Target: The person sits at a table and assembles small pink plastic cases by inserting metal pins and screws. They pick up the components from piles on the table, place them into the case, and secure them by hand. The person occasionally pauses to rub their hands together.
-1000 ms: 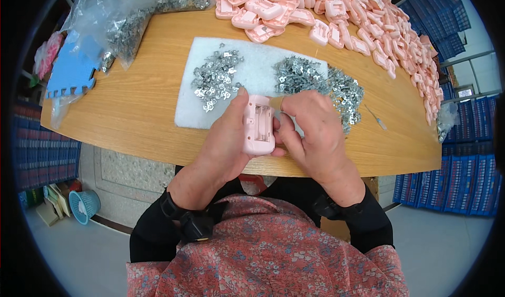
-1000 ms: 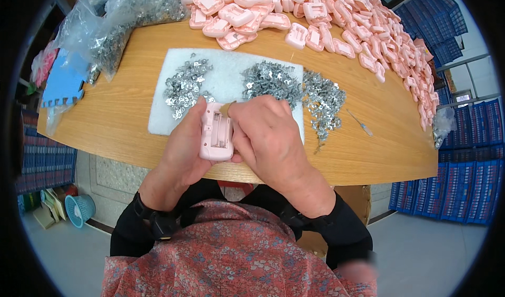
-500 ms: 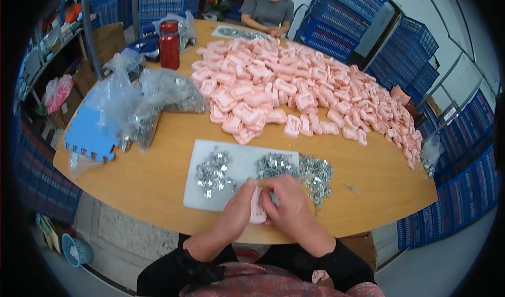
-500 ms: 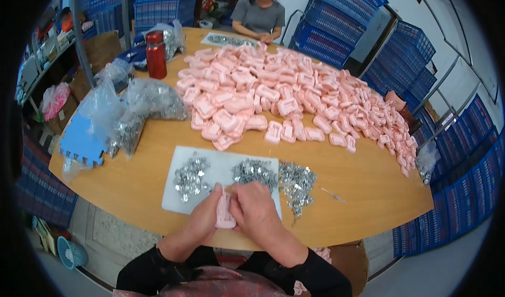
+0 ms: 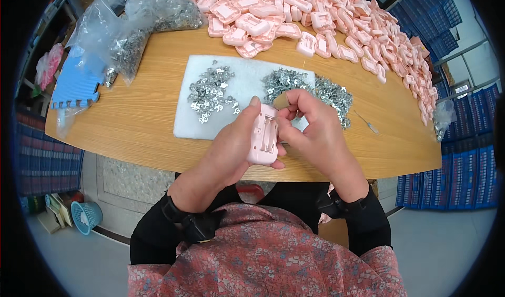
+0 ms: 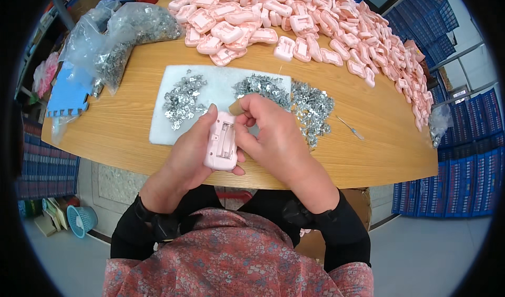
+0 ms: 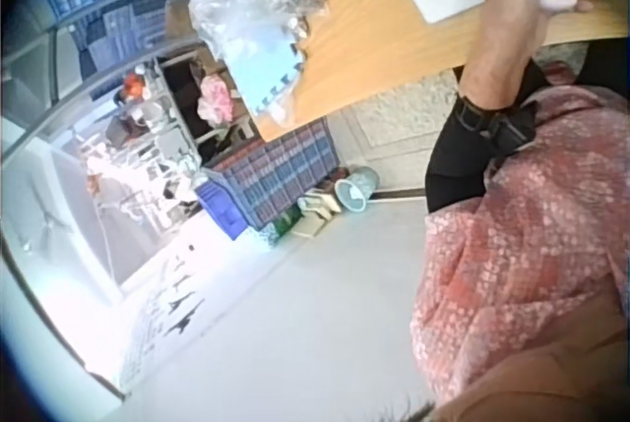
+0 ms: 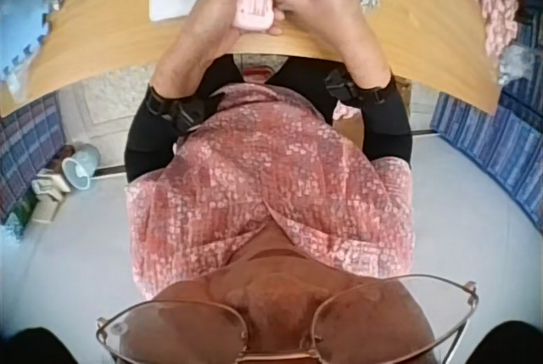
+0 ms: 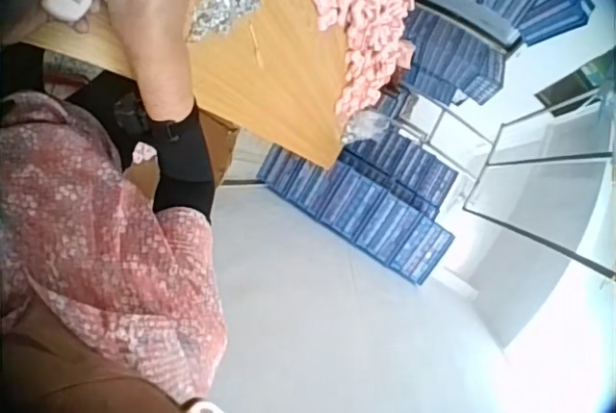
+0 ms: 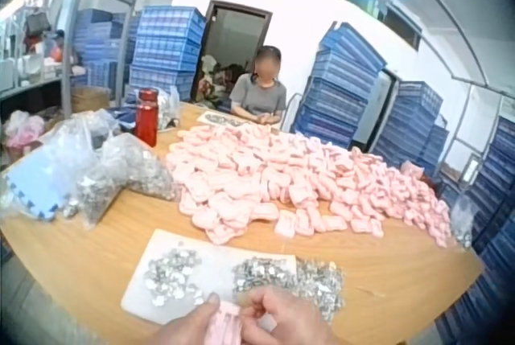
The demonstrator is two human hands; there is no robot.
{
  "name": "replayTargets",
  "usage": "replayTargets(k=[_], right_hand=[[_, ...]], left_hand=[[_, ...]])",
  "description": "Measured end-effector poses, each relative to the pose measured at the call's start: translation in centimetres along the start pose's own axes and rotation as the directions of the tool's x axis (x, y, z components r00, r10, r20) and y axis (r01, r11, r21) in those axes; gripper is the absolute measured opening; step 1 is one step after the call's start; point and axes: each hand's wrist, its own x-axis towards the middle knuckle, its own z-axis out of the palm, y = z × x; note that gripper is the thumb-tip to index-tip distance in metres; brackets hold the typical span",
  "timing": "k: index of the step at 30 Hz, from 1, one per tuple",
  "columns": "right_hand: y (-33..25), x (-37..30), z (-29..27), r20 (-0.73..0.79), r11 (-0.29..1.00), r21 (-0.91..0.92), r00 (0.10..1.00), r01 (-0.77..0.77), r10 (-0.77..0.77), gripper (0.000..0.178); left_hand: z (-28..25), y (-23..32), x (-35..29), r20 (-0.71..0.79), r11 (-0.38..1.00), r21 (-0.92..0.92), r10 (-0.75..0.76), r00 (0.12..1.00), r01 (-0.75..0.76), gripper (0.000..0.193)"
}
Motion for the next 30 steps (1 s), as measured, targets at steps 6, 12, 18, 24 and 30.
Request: replayTargets(k=[6, 12, 18, 24, 30], right_hand=[[-0.1, -0.4, 0.0, 0.032, 0.803, -0.460, 0.911, 0.379, -0.411, 0.026], [1.2, -1.1, -0.4, -0.148, 0.928, -0.270, 0.941, 0.256, -0.303, 0.024], [1.0, -1.8, 0.3, -0.020, 0.927, 0.323, 0.978, -0.190, 0.207, 0.020], [3.0, -2.1, 0.1, 0.195, 0.655, 0.662, 0.928, -0.364, 0.319, 0.028], [4.1, -2.7, 0.2, 0.239, 0.672, 0.605, 0.902, -0.427, 0.359, 0.035]], left_hand=[[0.4, -0.2, 0.3, -0.061, 1.000, -0.018, -0.017, 0.998, 0.016, 0.056], [-0.7, -0.5, 0.4, 0.005, 0.998, -0.061, 0.005, 1.000, -0.005, 0.056], [-0.6, -0.6, 0.0, 0.111, 0.998, -0.067, 0.020, 0.994, -0.013, 0.057], [-0.5, -0.7, 0.1, -0.015, 0.940, 0.320, 0.126, 0.992, -0.114, 0.047], [-0.2, -0.4, -0.8, 0.113, 0.627, 0.730, 0.281, 0.953, -0.271, 0.034]])
